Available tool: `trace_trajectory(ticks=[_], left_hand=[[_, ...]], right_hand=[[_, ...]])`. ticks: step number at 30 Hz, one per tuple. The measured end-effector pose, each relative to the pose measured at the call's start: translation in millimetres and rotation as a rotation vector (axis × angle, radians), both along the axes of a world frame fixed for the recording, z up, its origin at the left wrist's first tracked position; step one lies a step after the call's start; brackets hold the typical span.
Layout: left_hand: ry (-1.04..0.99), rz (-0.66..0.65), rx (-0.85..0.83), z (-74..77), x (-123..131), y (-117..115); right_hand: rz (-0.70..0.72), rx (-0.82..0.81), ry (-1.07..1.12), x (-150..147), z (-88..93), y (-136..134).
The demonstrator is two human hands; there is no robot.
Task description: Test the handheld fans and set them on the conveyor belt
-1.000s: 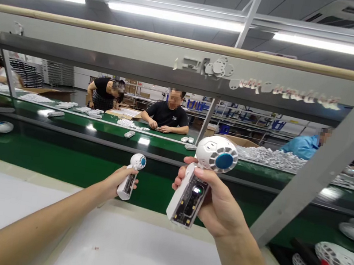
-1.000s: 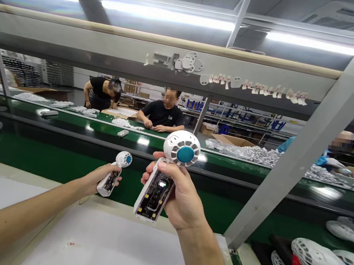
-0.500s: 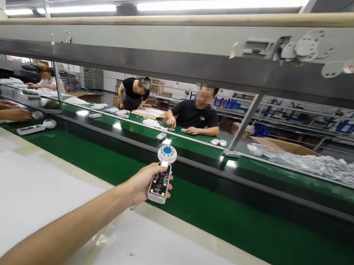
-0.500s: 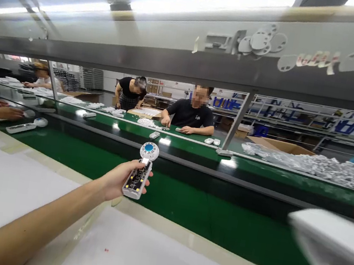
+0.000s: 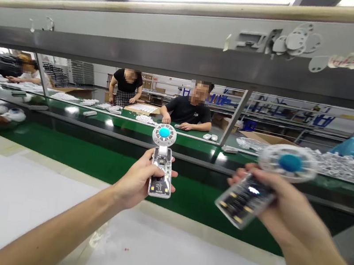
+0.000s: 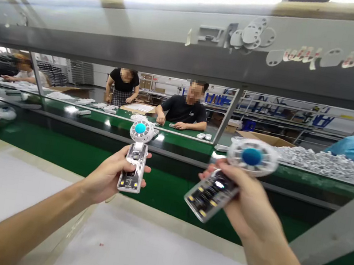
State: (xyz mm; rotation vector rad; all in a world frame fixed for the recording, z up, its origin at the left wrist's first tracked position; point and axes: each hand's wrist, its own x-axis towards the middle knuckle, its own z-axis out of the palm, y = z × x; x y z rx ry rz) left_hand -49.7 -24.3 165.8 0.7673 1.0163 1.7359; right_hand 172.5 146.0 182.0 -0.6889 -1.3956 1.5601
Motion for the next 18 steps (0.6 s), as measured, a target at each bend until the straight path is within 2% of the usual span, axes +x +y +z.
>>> trace_trajectory(ticks=[2, 4, 9, 11, 15, 18], left_hand=[[0.05, -0.043, 0.027, 1.0, 0.8, -2.8], [0.088, -0.068, 0.038, 2.0, 2.2, -5.6], [0.122, -0.074, 0.031, 4.8, 6.4, -8.8], [0.128, -0.086, 0.032, 4.9, 7.6, -8.8], [0.136, -0.098, 0.04, 3.3, 10.0, -8.5], [0.142, -0.103, 0.056, 2.7, 11.5, -8.8]], right_hand=[[0.045, -0.154, -0.053, -18.4, -8.0, 5.0], [0.068, -0.124, -0.166, -34.8, -21.4, 6.4], [-0.191, 0.461, -0.382, -50.5, -49.3, -4.0], [-0.24, 0.563, -0.43, -50.6, -52.9, -6.3], [-0.22, 0.552, -0.479, -50.4, -59.2, 5.8], [-0.109, 0.437, -0.511, -48.5, -69.6, 26.5]])
